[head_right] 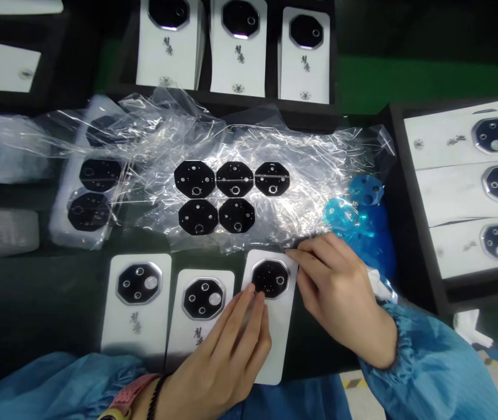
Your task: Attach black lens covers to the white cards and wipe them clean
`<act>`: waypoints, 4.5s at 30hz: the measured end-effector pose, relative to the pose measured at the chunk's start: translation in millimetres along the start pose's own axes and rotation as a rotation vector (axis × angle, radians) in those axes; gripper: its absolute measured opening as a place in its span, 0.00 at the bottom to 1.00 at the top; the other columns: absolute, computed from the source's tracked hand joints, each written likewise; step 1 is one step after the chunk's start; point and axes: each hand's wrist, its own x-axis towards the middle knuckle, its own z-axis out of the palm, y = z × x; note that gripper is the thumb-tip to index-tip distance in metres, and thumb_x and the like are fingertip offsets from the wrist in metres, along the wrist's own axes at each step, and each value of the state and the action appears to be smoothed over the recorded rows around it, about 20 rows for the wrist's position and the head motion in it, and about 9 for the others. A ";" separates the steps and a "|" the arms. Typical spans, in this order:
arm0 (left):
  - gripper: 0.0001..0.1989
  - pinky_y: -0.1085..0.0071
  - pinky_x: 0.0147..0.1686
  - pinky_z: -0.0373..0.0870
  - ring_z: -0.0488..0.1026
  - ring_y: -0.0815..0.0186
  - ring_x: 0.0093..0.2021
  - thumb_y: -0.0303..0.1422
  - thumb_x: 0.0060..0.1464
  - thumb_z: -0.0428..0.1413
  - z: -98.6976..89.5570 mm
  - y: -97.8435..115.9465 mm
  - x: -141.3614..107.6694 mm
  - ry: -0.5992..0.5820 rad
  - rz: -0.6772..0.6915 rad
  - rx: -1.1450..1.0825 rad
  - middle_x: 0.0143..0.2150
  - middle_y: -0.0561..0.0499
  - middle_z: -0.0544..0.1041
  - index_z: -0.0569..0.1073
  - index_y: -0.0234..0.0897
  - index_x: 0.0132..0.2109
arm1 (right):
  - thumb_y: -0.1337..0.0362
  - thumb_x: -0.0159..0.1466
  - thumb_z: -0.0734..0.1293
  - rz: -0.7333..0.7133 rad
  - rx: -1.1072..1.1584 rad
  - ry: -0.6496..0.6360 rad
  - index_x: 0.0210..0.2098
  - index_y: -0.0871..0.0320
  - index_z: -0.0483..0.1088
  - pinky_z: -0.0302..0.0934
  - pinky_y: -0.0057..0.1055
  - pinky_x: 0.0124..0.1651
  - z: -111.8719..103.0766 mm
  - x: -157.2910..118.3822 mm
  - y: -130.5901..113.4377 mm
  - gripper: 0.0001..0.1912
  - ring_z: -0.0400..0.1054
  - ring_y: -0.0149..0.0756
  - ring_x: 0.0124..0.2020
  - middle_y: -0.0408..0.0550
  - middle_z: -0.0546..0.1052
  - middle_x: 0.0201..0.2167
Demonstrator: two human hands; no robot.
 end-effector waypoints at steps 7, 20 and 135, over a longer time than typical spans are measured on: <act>0.18 0.58 0.52 0.61 0.71 0.56 0.48 0.21 0.61 0.38 -0.6 0.2 -0.5 0.046 0.007 -0.035 0.45 0.39 0.77 0.72 0.23 0.45 | 0.74 0.63 0.58 0.058 -0.043 -0.003 0.33 0.61 0.72 0.68 0.34 0.31 -0.9 0.1 -3.6 0.12 0.70 0.40 0.31 0.51 0.75 0.29; 0.17 0.60 0.45 0.61 0.69 0.58 0.44 0.22 0.62 0.39 -1.4 2.5 0.7 0.063 0.012 -0.034 0.43 0.41 0.76 0.72 0.26 0.45 | 0.70 0.62 0.56 0.309 0.266 -0.153 0.31 0.56 0.63 0.65 0.31 0.29 -17.3 0.3 -4.7 0.07 0.70 0.35 0.29 0.47 0.73 0.28; 0.08 0.86 0.27 0.73 0.78 0.74 0.29 0.24 0.53 0.60 -59.7 -64.6 39.1 -0.214 -0.758 -2.204 0.31 0.53 0.81 0.80 0.36 0.40 | 0.51 0.62 0.68 0.423 1.453 -0.083 0.40 0.48 0.77 0.65 0.23 0.28 -25.1 -14.0 -22.5 0.11 0.70 0.30 0.25 0.43 0.76 0.26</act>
